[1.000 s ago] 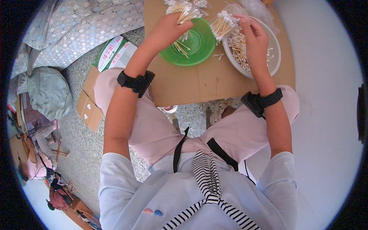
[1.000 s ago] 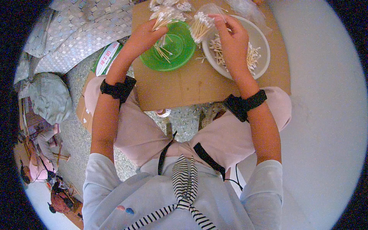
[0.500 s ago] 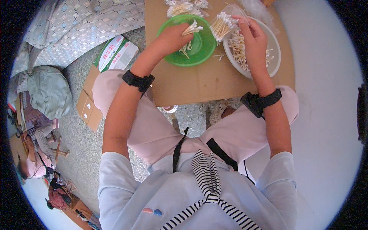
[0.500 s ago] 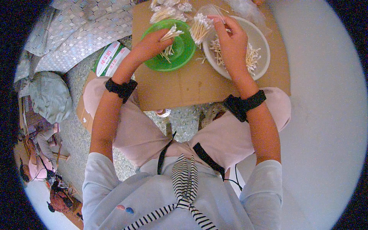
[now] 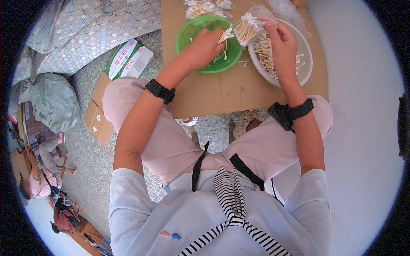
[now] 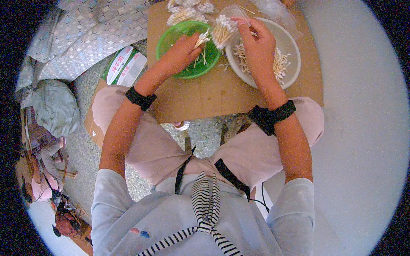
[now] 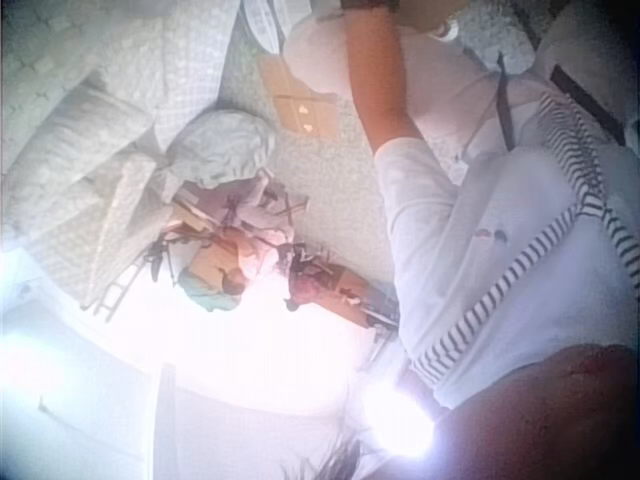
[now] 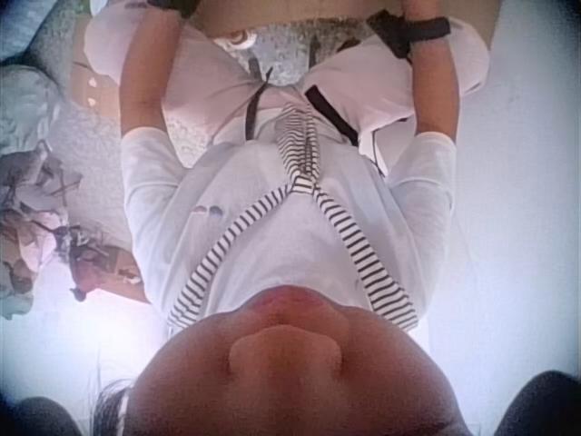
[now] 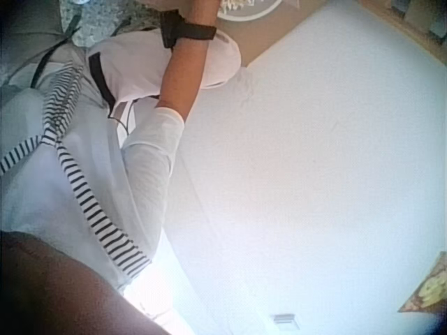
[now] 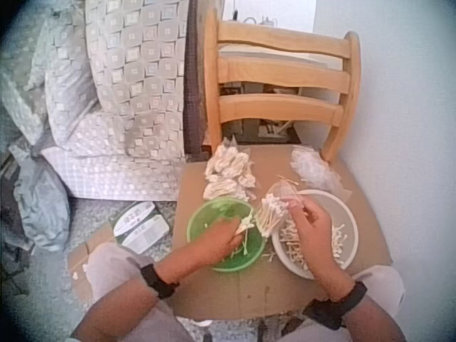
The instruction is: The recorder is sorting cotton swabs from containers and placing them into small clear plastic bags.
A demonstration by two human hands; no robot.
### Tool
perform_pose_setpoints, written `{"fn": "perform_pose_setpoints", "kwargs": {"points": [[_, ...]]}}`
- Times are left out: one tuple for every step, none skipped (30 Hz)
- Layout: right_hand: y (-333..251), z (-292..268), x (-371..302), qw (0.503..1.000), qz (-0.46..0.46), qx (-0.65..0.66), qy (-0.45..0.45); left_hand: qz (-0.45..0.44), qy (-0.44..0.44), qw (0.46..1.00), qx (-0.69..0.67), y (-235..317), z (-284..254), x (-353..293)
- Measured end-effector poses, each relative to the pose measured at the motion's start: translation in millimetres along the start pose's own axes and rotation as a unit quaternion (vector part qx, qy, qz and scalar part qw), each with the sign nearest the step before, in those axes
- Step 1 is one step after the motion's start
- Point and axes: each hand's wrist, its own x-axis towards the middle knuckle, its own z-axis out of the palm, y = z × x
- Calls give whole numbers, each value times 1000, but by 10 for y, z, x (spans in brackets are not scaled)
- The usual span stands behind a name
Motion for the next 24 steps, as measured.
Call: {"fn": "perform_pose_setpoints", "kwargs": {"points": [[-8, 2, 1, 1000, -3, 2, -1, -7, 15, 1000, -9, -2, 22, -7], [-16, 7, 2, 1000, -6, 4, -2, -13, 30, 999, -17, -6, 41, -8], [-7, -5, -1, 1000, -5, 3, -1, -12, 29, 999, -19, 32, 38, 9], [2, -16, -3, 1000, -3, 2, 3, -48, 47, 995, -72, 71, 34, 22], [11, -31, -5, 1000, -2, 1, 6, -84, 64, 986, -125, 106, 27, 37], [-2, -16, -3, 1000, -2, 4, 5, -86, 65, 987, -123, 63, 25, 49], [-15, -3, -1, 1000, 0, -4, 1, -130, 41, 950, -282, 8, 15, 88], [-28, 13, 1, 1000, 2, -11, -2, -169, 17, 886, -432, -40, 9, 101], [-13, -2, 0, 1000, 3, -13, -1, -168, 15, 885, -434, -32, -18, 128], [3, -11, -1, 1000, 1, -6, 2, -210, -15, 854, -476, -44, -69, 155], [17, -22, -3, 1000, -1, 1, 5, -251, -46, 818, -516, -46, -108, 170], [7, -11, -4, 1000, -1, 2, 4, -251, -44, 818, -515, -80, -123, 149], [-2, -2, -8, 1000, -3, 5, 3, -263, -37, 776, -572, -110, -134, 126], [-12, 7, -11, 1000, -5, 8, 2, -274, -29, 730, -625, -135, -135, 109], [-9, 1, -14, 1000, -4, 7, 2, -273, -30, 730, -626, -108, -138, 117], [-6, -6, -16, 1000, -1, 8, 2, -299, -13, 695, -654, -77, -136, 123], [-2, -12, -18, 1000, 2, 10, 2, -324, 4, 658, -680, -50, -137, 131], [-5, -6, -15, 1000, 2, 10, 1, -324, 6, 658, -679, -80, -132, 119], [-7, -1, -11, 1000, 1, 7, -1, -312, 8, 662, -682, -113, -131, 107], [-9, 5, -9, 1000, 0, 3, -4, -299, 11, 665, -684, -149, -133, 98], [-6, 8, -8, 1000, 0, 3, -4, -299, 11, 665, -684, -173, -137, 102], [-3, 11, -7, 1000, -4, 1, -3, -294, 18, 667, -684, -196, -142, 105], [-2, 16, -6, 1000, -8, -1, -3, -288, 26, 669, -685, -216, -145, 106], [4, 15, -4, 1000, -8, -1, -3, -288, 27, 669, -685, -228, -148, 105]]}}
